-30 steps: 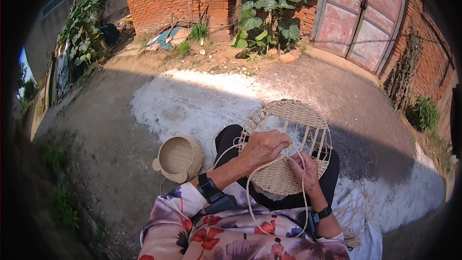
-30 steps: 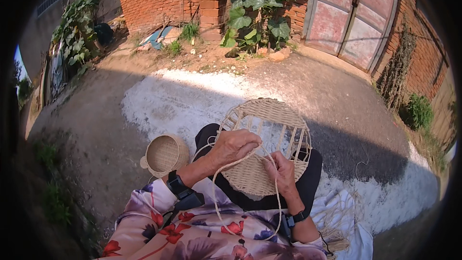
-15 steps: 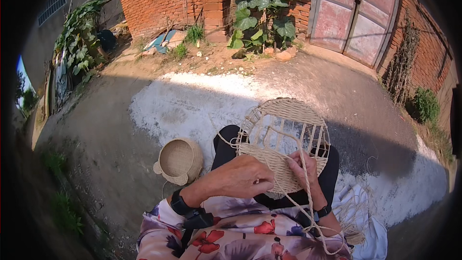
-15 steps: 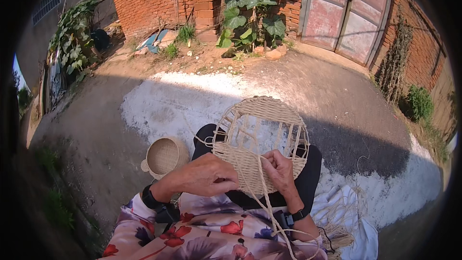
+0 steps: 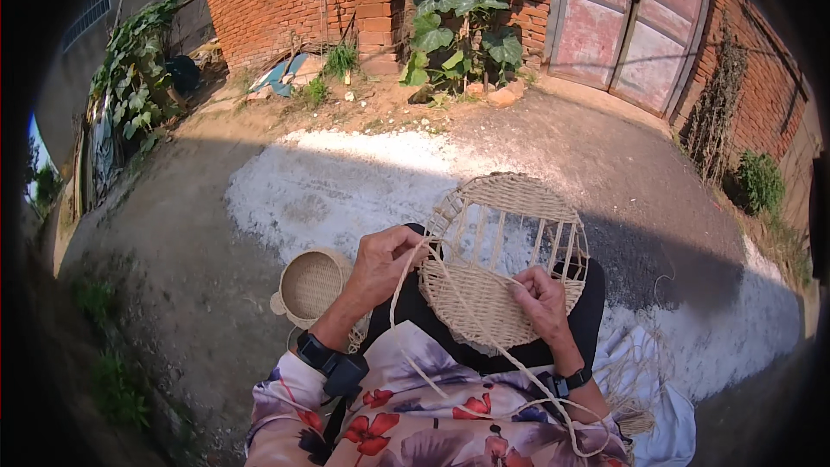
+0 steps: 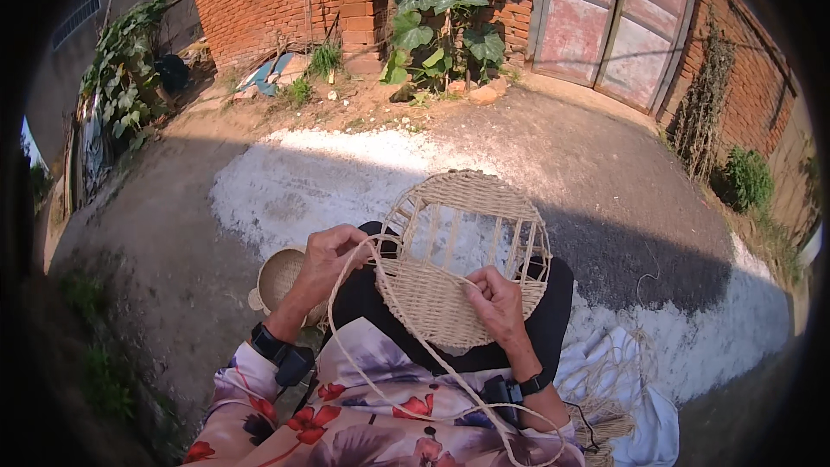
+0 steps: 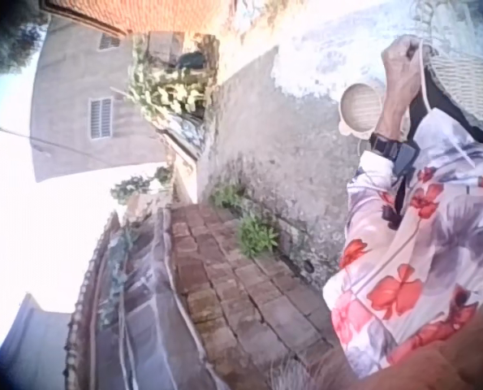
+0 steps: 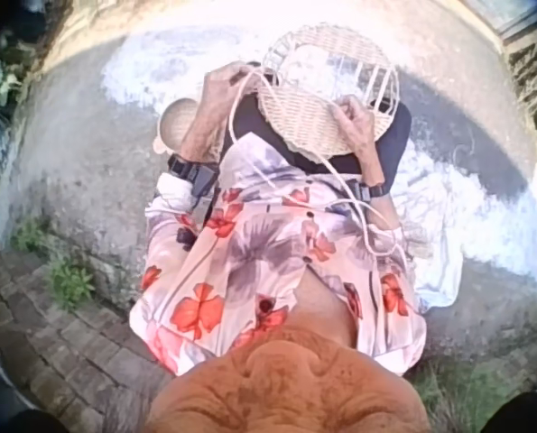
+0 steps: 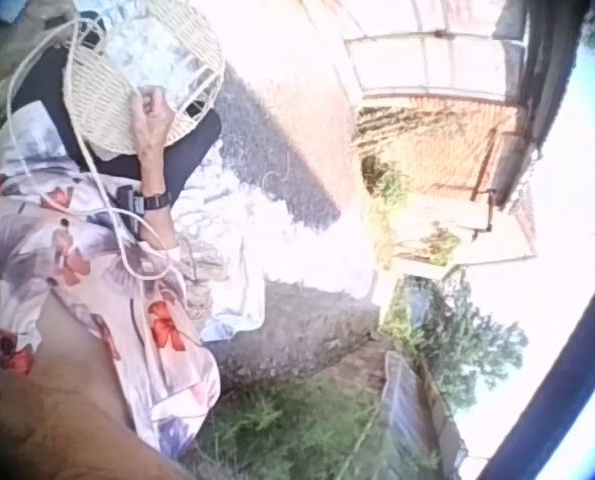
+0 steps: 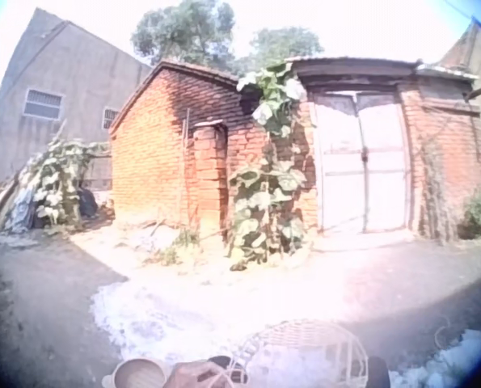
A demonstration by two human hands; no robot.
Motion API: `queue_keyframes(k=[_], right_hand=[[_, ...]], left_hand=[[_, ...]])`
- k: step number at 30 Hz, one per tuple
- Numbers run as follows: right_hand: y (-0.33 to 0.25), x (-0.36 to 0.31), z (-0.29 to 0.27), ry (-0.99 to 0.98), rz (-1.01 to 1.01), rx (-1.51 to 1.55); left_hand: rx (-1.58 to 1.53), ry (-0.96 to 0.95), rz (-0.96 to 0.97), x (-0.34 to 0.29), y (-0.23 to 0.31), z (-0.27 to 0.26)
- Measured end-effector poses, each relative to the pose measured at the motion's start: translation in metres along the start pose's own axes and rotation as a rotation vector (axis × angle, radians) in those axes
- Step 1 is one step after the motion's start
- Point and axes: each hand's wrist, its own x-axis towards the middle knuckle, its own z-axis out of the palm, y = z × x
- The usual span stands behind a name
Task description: Weaving the base and sides of a round basket or tray using thin strips of weaving material.
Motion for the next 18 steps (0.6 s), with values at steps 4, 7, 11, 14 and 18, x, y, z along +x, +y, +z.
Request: queue_keyframes(k=[4,7,11,14,18], right_hand=[[0.000,0.001,0.001,0.025,-0.019,-0.111],[0.004,0.003,0.008,0.050,-0.044,-0.210],[0.016,0.006,0.012,0.172,-0.196,-0.248],[0.011,0.006,-0.005,0.295,0.118,0.470],[0.007,0.002,-0.013,0.247,0.109,0.724]], left_hand=[[-0.430,0.493,0.008,-0.002,0.004,-0.124],[0.093,0.885,-0.077,-0.020,0.008,-0.218],[0.535,1.000,0.128,-0.033,0.061,-0.183],[0.262,0.809,0.413,-0.036,0.076,-0.087],[0.469,0.071,0.531,-0.023,0.066,0.033]])
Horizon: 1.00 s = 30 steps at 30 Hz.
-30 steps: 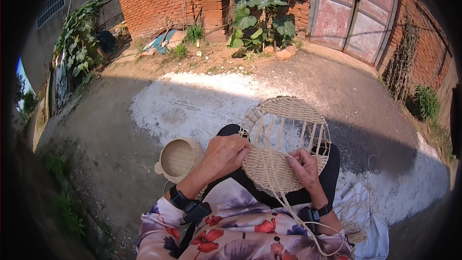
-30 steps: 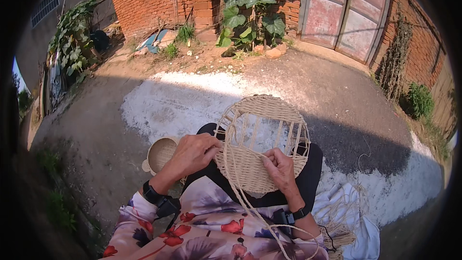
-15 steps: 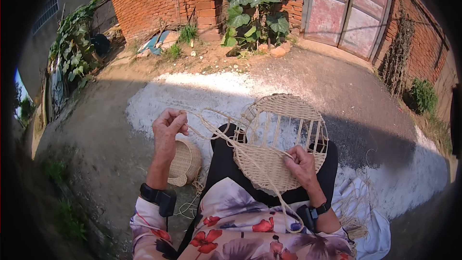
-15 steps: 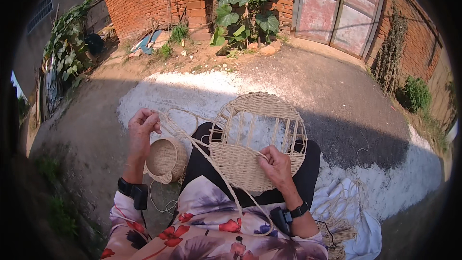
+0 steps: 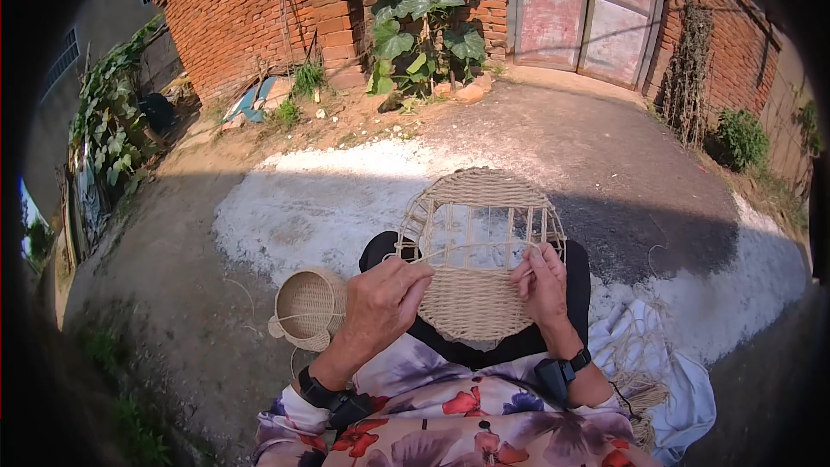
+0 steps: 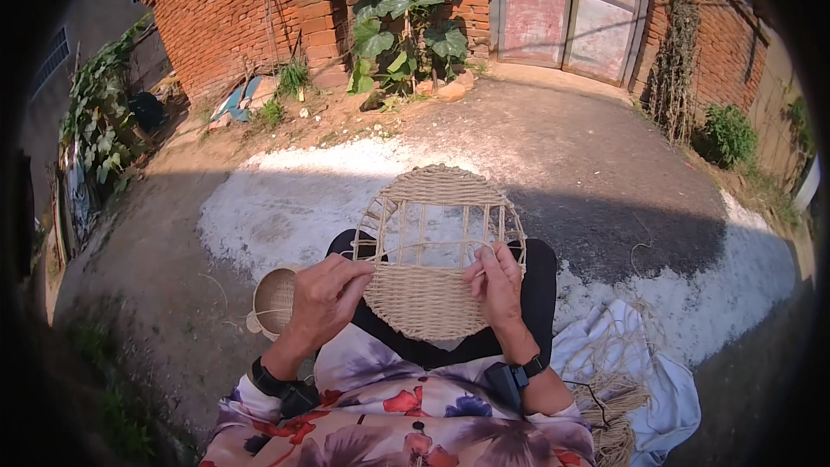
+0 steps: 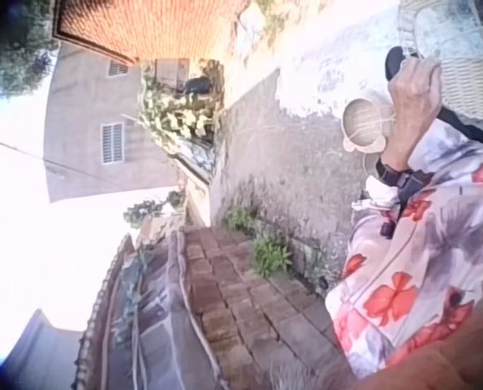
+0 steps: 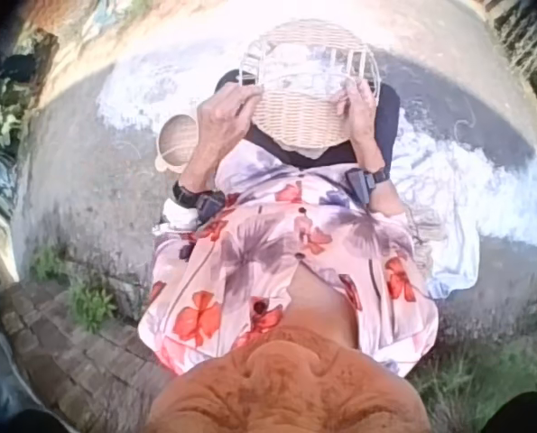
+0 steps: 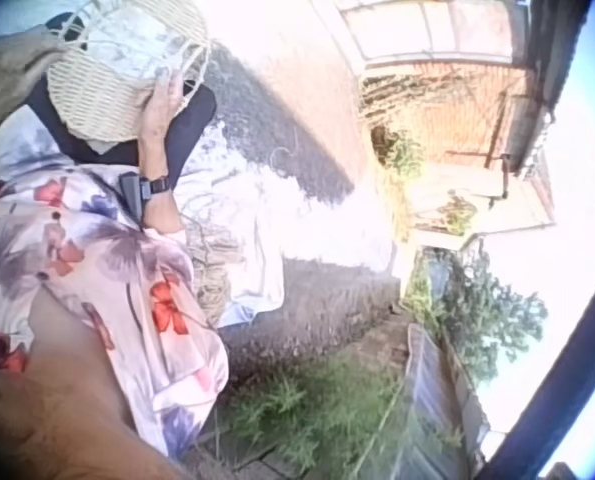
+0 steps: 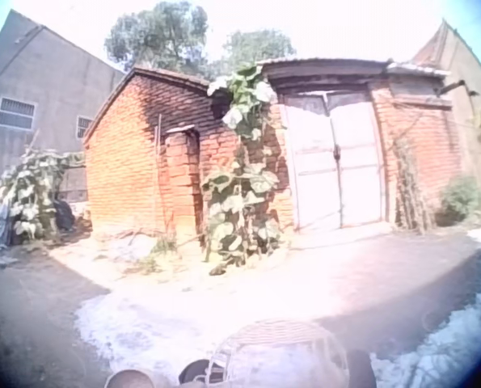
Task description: Weaving the base and sides of a round basket or tray using thin strips of weaving material.
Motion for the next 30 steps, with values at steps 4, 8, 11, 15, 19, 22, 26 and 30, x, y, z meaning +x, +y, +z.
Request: queue_keyframes(k=[4,8,11,15,19,22,26,30], right_hand=[[-0.009,-0.006,-0.005,0.072,-0.013,-0.093],[-0.024,-0.004,-0.015,0.048,-0.028,-0.225],[-0.040,0.012,0.002,0.001,-0.088,-0.235],[-0.054,0.026,0.014,-0.104,-0.117,-0.254],[-0.041,0.016,-0.012,-0.065,0.011,-0.278],[-0.042,0.007,-0.016,-0.019,0.060,-0.272],[-0.043,0.030,0.018,-0.098,-0.043,-0.230],[-0.034,0.064,0.043,-0.331,-0.083,-0.516]], left_hand=[[0.119,-0.133,-0.025,-0.008,-0.012,0.075],[0.185,-0.139,-0.035,0.000,-0.016,0.096],[0.144,-0.087,-0.004,0.007,-0.015,0.105],[0.049,0.026,-0.125,0.008,-0.015,0.110],[0.059,0.020,-0.038,0.000,-0.018,0.108],[0.125,-0.057,-0.053,-0.004,-0.020,0.111],[0.264,-0.216,-0.111,0.006,-0.018,0.116],[0.266,-0.276,-0.165,0.017,-0.013,0.119]])
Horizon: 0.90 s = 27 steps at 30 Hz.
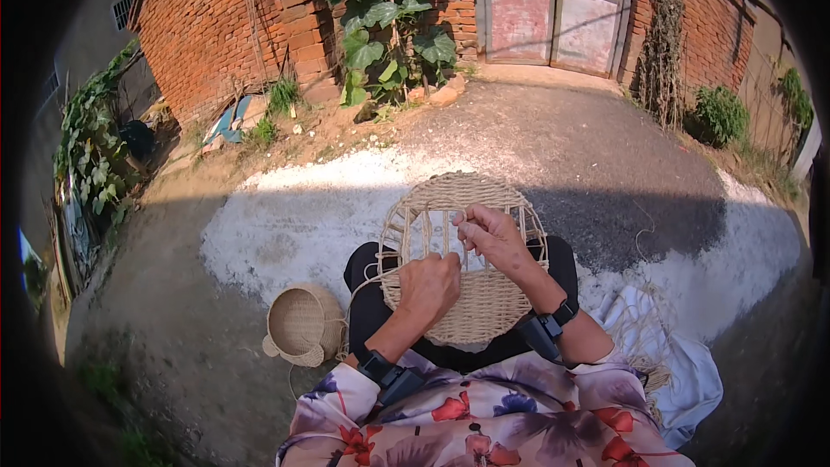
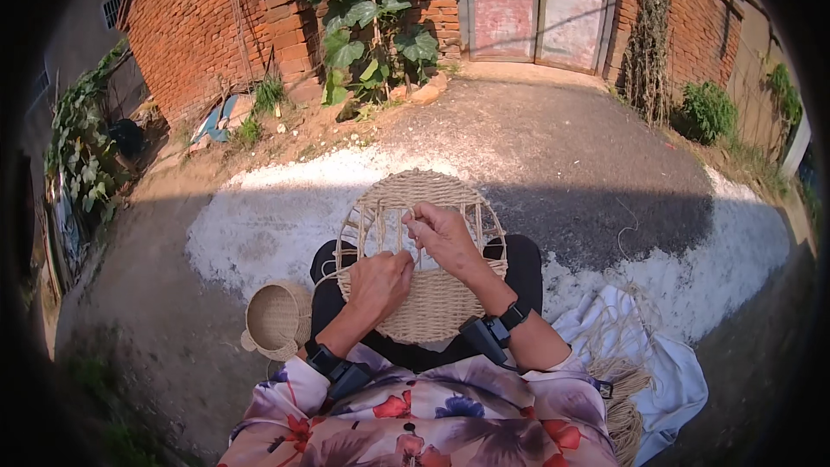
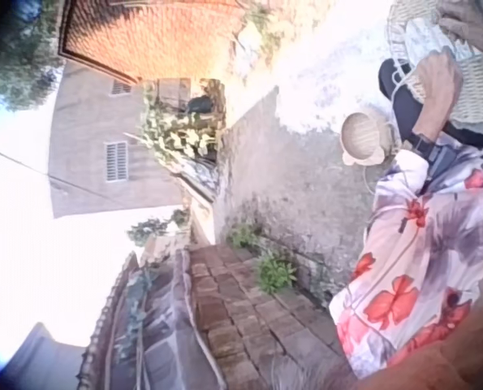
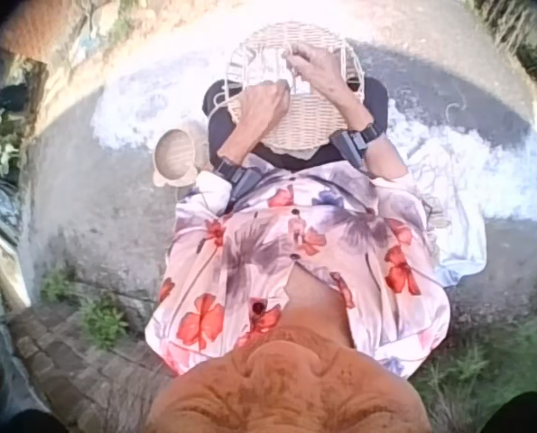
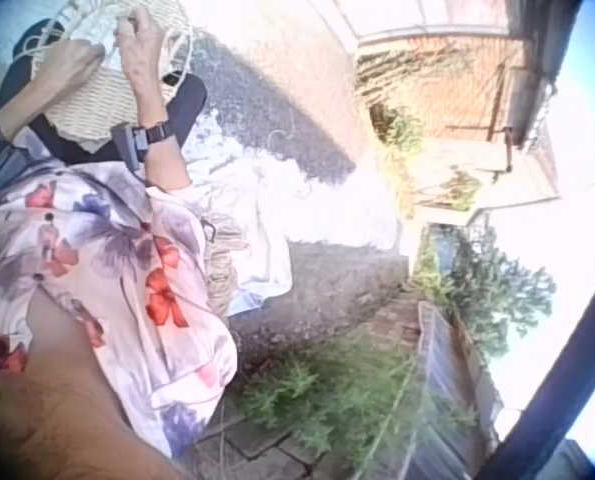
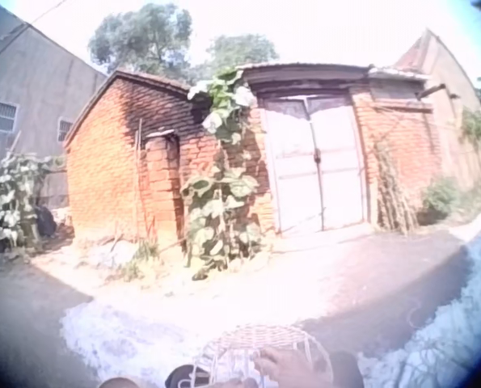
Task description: Weaving the base and sides of a round basket or tray using thin strips of weaving material.
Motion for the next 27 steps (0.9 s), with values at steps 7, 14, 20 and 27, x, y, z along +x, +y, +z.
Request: queue_keyframes(k=[7,14,20,27], right_hand=[[0.030,-0.004,0.024,0.059,-0.099,-0.912],[0.009,-0.050,-0.010,0.354,-0.034,-0.884],[0.034,-0.094,-0.064,0.566,0.079,-0.743],[0.011,-0.058,-0.080,0.406,0.015,0.053]], left_hand=[[-0.087,-0.093,-0.015,-0.005,-0.001,-0.003],[-0.185,-0.028,-0.024,-0.013,0.000,-0.005],[-0.064,0.269,0.105,-0.003,0.020,-0.010],[-0.129,0.102,0.157,0.016,0.038,0.022]])
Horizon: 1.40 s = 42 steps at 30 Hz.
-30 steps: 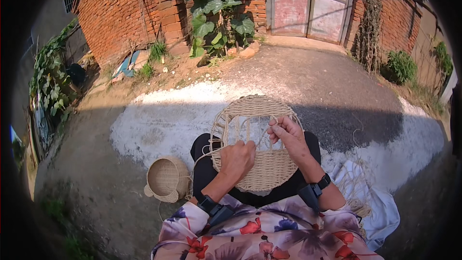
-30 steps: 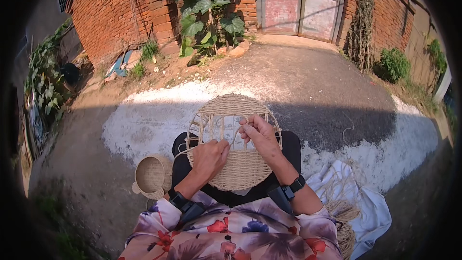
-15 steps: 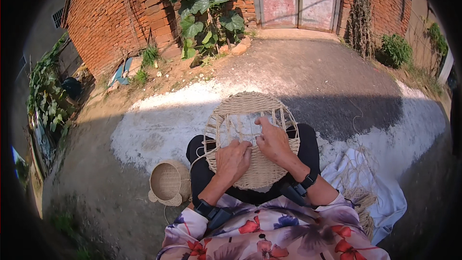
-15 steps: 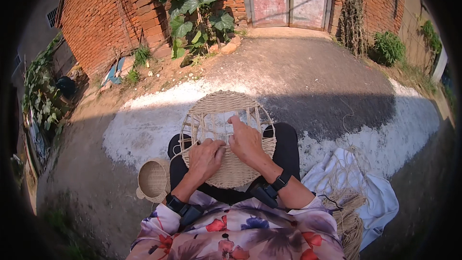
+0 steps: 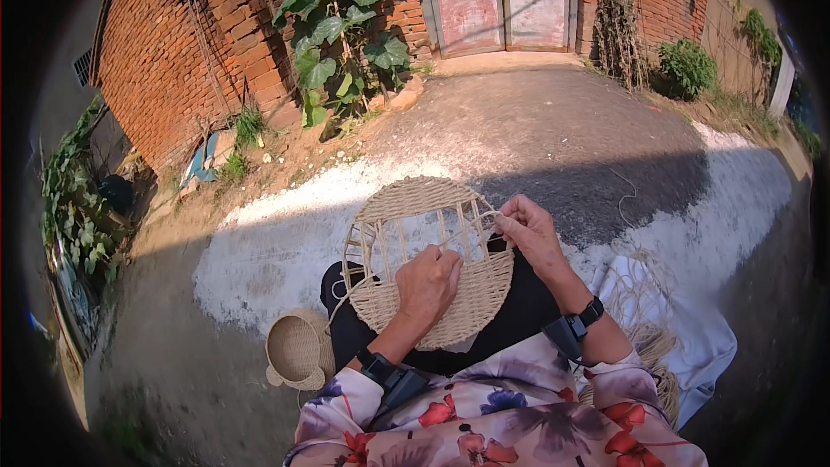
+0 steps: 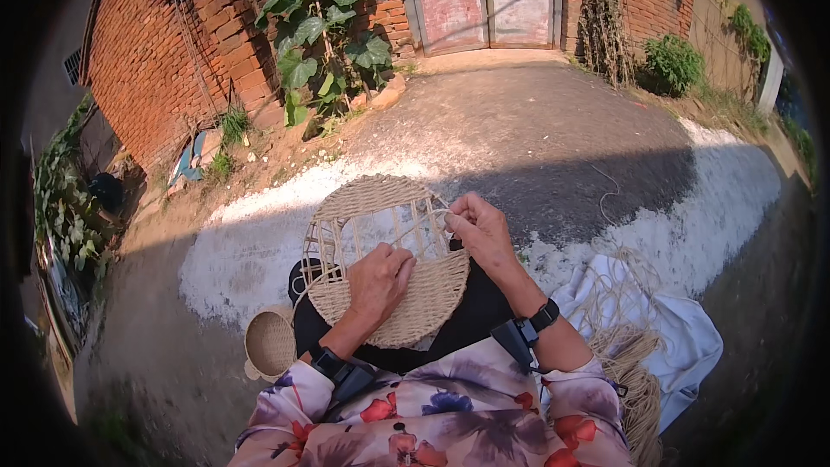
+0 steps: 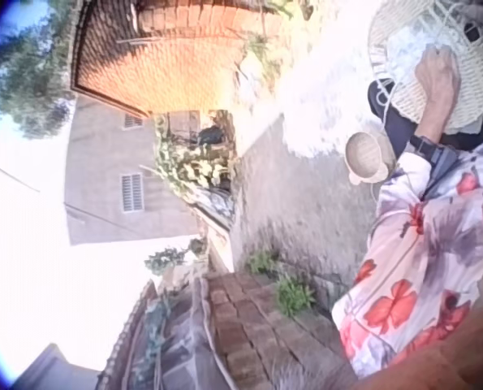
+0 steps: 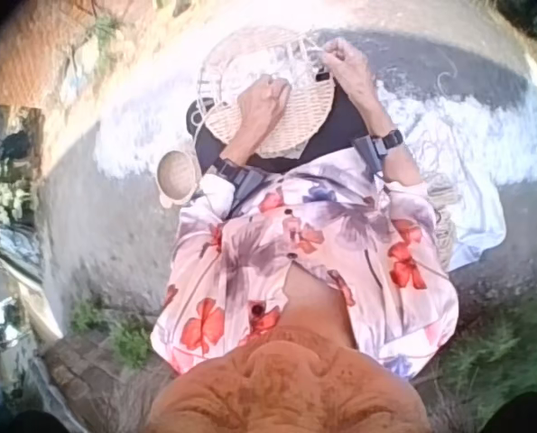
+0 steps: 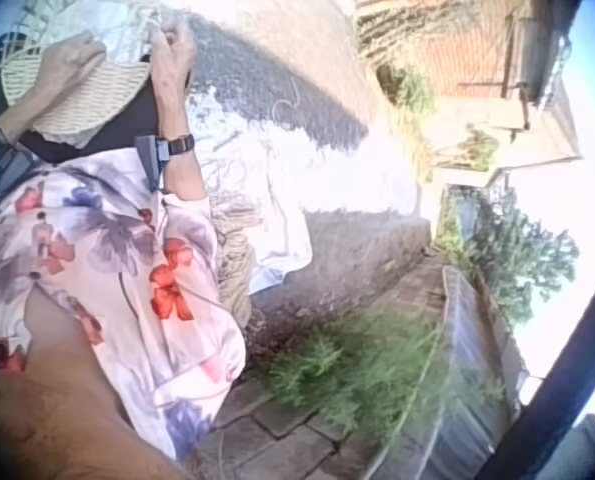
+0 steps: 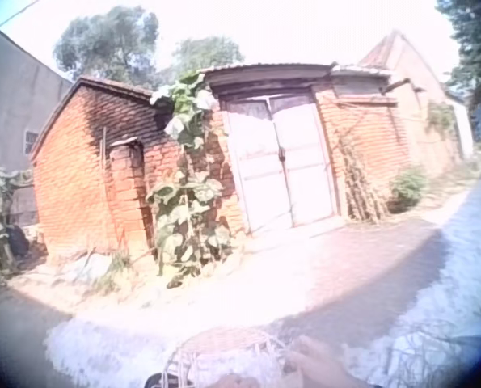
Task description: Weaving the base and sides of a round basket or tray using thin strips of weaving material.
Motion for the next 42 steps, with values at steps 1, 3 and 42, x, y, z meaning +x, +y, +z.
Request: queue_keyframes(k=[1,3,42], right_hand=[[-0.002,0.008,0.007,-0.035,-0.051,-0.031],[0.002,0.023,0.020,-0.114,-0.150,-0.092],[-0.009,-0.020,-0.034,-0.103,-0.221,0.043]], left_hand=[[0.015,-0.019,-0.014,0.004,0.003,0.003],[0.041,-0.054,-0.035,0.009,0.005,0.007],[-0.532,-0.214,-0.216,0.046,0.035,-0.003]])
